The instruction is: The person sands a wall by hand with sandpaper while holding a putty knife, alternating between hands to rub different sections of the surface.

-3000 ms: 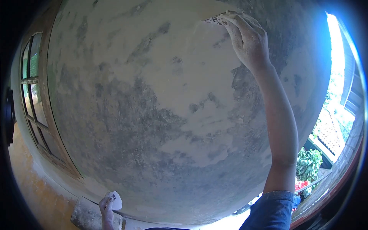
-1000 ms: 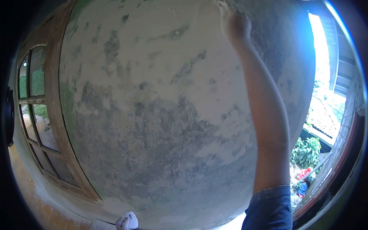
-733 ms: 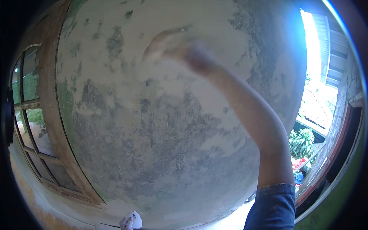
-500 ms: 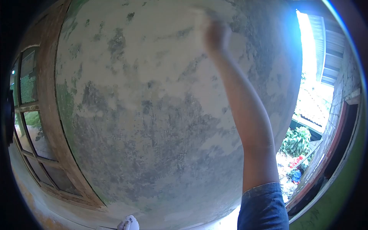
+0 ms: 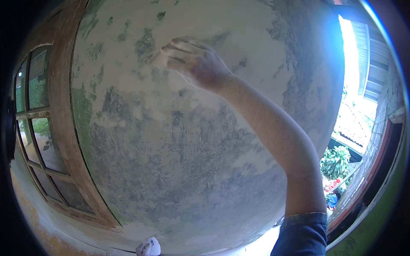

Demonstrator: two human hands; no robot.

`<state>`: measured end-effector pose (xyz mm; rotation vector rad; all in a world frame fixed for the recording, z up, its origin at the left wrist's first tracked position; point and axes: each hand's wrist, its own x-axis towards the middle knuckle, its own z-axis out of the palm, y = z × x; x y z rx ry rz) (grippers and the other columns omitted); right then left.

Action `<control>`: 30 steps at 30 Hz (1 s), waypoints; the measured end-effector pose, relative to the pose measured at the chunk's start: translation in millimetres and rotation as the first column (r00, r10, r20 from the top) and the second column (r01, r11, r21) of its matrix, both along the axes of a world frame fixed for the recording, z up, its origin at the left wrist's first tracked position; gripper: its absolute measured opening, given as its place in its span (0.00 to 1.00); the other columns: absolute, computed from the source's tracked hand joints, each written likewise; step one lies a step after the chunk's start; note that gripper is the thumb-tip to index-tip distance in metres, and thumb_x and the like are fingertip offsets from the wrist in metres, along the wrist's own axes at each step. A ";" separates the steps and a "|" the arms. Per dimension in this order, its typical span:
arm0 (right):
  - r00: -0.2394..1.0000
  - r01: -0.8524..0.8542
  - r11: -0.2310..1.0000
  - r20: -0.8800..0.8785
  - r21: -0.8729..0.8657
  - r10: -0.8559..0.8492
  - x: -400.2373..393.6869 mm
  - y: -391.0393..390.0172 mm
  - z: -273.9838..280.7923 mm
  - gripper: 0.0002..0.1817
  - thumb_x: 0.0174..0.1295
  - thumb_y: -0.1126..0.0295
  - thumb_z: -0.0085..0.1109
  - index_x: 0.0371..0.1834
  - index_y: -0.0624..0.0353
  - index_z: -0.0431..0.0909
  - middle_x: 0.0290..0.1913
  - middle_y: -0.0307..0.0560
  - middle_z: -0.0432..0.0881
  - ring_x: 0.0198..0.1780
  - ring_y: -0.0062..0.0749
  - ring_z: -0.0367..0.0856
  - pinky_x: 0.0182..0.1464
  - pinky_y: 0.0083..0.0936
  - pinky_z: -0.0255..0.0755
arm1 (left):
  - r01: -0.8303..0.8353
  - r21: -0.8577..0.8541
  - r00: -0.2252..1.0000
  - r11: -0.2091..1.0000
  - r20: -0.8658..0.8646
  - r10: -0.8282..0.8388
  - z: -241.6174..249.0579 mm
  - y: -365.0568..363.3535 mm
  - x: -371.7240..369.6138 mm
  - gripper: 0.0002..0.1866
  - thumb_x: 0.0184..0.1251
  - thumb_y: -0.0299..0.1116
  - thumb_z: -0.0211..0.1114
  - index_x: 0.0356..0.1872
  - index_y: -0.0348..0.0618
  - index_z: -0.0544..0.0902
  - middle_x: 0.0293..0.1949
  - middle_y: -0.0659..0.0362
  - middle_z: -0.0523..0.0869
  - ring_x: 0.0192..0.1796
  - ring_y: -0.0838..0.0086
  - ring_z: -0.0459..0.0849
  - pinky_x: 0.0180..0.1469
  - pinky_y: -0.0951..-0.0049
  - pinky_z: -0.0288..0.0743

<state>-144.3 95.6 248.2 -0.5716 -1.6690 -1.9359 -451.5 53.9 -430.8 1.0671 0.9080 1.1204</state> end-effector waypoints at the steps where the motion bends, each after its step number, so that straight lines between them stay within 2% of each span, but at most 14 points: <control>1: 0.967 0.072 0.991 0.253 -0.111 -0.042 -4.5 -1.5 -6.0 0.11 0.63 0.71 0.48 0.40 0.47 0.82 0.48 0.46 0.82 0.54 0.39 0.77 0.59 0.32 0.69 | 0.017 -0.014 1.000 1.000 0.014 -0.017 3.5 -1.6 -1.9 0.16 0.65 0.36 0.61 0.47 0.35 0.81 0.44 0.57 0.84 0.45 0.72 0.81 0.49 0.71 0.76; 3: 0.981 -0.029 0.991 -0.193 -0.134 0.002 38.9 -5.1 40.6 0.10 0.62 0.70 0.51 0.41 0.47 0.82 0.48 0.44 0.82 0.54 0.38 0.77 0.59 0.31 0.69 | -0.011 -0.037 0.999 0.999 0.044 0.013 -24.2 7.9 -5.5 0.15 0.65 0.36 0.61 0.47 0.35 0.81 0.44 0.58 0.84 0.45 0.72 0.81 0.49 0.71 0.76; 5: 0.746 -0.155 0.987 -0.660 -0.044 0.087 35.8 -29.4 61.9 0.10 0.60 0.70 0.52 0.40 0.47 0.82 0.47 0.42 0.83 0.54 0.38 0.77 0.61 0.30 0.68 | -0.039 -0.068 0.995 0.997 0.092 0.045 -22.3 5.0 -7.8 0.15 0.65 0.36 0.61 0.46 0.35 0.81 0.43 0.58 0.84 0.45 0.73 0.81 0.49 0.72 0.76; 8: 0.877 0.021 0.968 -0.470 0.249 0.102 0.9 -8.2 46.5 0.14 0.65 0.70 0.46 0.49 0.48 0.80 0.44 0.41 0.85 0.40 0.36 0.83 0.46 0.28 0.78 | 0.026 0.005 0.999 1.000 0.039 -0.026 21.9 -11.8 -15.8 0.15 0.65 0.35 0.61 0.46 0.35 0.81 0.43 0.58 0.84 0.45 0.74 0.81 0.49 0.72 0.75; 9: 0.872 -0.187 0.977 -0.441 0.099 0.212 4.8 15.2 44.1 0.10 0.61 0.71 0.52 0.41 0.49 0.83 0.47 0.41 0.84 0.54 0.36 0.78 0.62 0.30 0.67 | 0.001 0.017 0.999 1.000 0.047 -0.002 18.1 -12.7 -17.0 0.14 0.65 0.35 0.61 0.46 0.35 0.81 0.43 0.58 0.84 0.45 0.74 0.81 0.49 0.72 0.75; 11: 0.997 -0.055 0.998 -0.057 -0.018 0.054 -32.5 11.4 -0.9 0.12 0.62 0.71 0.50 0.43 0.51 0.82 0.46 0.42 0.84 0.52 0.36 0.78 0.61 0.30 0.68 | -0.019 0.038 0.999 0.999 0.049 0.018 19.8 -11.3 -19.5 0.14 0.66 0.35 0.61 0.46 0.35 0.81 0.43 0.58 0.84 0.45 0.74 0.81 0.49 0.73 0.75; 15: 0.889 -0.358 0.900 -0.387 -0.249 0.247 41.3 -5.9 48.0 0.13 0.64 0.67 0.48 0.43 0.53 0.82 0.48 0.43 0.83 0.53 0.36 0.79 0.60 0.31 0.68 | -0.027 -0.004 0.999 1.000 0.020 0.027 27.4 -8.2 -25.6 0.13 0.65 0.33 0.61 0.45 0.35 0.82 0.43 0.58 0.84 0.45 0.74 0.81 0.50 0.73 0.75; 18: 0.870 -0.230 0.973 -0.451 -0.015 0.199 91.1 -22.2 82.7 0.12 0.64 0.65 0.49 0.43 0.52 0.82 0.48 0.44 0.83 0.52 0.36 0.79 0.55 0.30 0.72 | -0.050 -0.013 0.995 0.999 0.085 0.051 50.4 -14.6 -26.7 0.12 0.65 0.32 0.62 0.45 0.35 0.82 0.43 0.57 0.84 0.45 0.74 0.81 0.51 0.72 0.75; 20: 0.707 0.136 0.965 -0.705 0.223 0.063 46.8 -38.8 56.6 0.15 0.68 0.67 0.45 0.49 0.56 0.80 0.46 0.43 0.84 0.45 0.27 0.82 0.50 0.27 0.75 | -0.058 -0.009 0.990 0.998 0.125 0.058 48.9 -20.9 -27.4 0.13 0.64 0.32 0.62 0.45 0.35 0.82 0.43 0.57 0.84 0.46 0.74 0.81 0.51 0.72 0.75; 21: 0.706 0.132 0.968 -0.706 0.212 0.058 43.6 -29.8 45.8 0.15 0.68 0.67 0.45 0.49 0.56 0.80 0.46 0.43 0.84 0.45 0.27 0.82 0.50 0.27 0.75 | -0.024 -0.058 0.988 0.998 0.151 0.032 36.7 -15.7 -27.4 0.13 0.64 0.32 0.62 0.45 0.34 0.82 0.43 0.57 0.84 0.46 0.74 0.81 0.51 0.73 0.75; 23: 0.976 -0.081 0.994 -0.194 0.079 0.095 49.4 -11.6 25.9 0.11 0.61 0.67 0.52 0.44 0.48 0.81 0.46 0.43 0.83 0.48 0.34 0.81 0.48 0.29 0.76 | 0.013 -0.108 0.985 0.994 0.175 0.006 20.1 -9.7 -26.2 0.13 0.64 0.32 0.62 0.45 0.34 0.82 0.43 0.57 0.84 0.46 0.74 0.81 0.51 0.73 0.75; 26: 0.984 -0.071 0.973 -0.176 -0.218 0.032 102.5 -30.4 49.7 0.12 0.59 0.70 0.55 0.44 0.46 0.81 0.45 0.40 0.84 0.47 0.35 0.81 0.46 0.29 0.77 | -0.010 0.026 1.000 1.000 -0.028 0.010 12.5 -5.6 -21.3 0.13 0.65 0.32 0.62 0.45 0.34 0.82 0.43 0.56 0.84 0.46 0.74 0.81 0.51 0.73 0.75; 28: 0.791 -0.136 0.977 -0.612 -0.164 0.007 72.6 -65.4 57.4 0.12 0.67 0.68 0.47 0.48 0.53 0.80 0.46 0.47 0.83 0.42 0.38 0.83 0.46 0.29 0.75 | -0.010 0.137 0.999 0.991 -0.052 0.017 14.1 -5.6 -20.7 0.13 0.65 0.32 0.62 0.45 0.33 0.82 0.43 0.56 0.84 0.46 0.74 0.81 0.51 0.73 0.75; 30: 0.815 -0.042 0.998 -0.577 0.037 0.056 78.1 -41.6 77.7 0.12 0.67 0.69 0.47 0.48 0.53 0.80 0.45 0.47 0.83 0.42 0.39 0.82 0.47 0.30 0.74 | -0.033 0.138 0.999 0.990 -0.008 0.035 41.1 -14.7 -19.0 0.13 0.64 0.31 0.61 0.44 0.33 0.82 0.40 0.57 0.85 0.42 0.75 0.81 0.47 0.74 0.75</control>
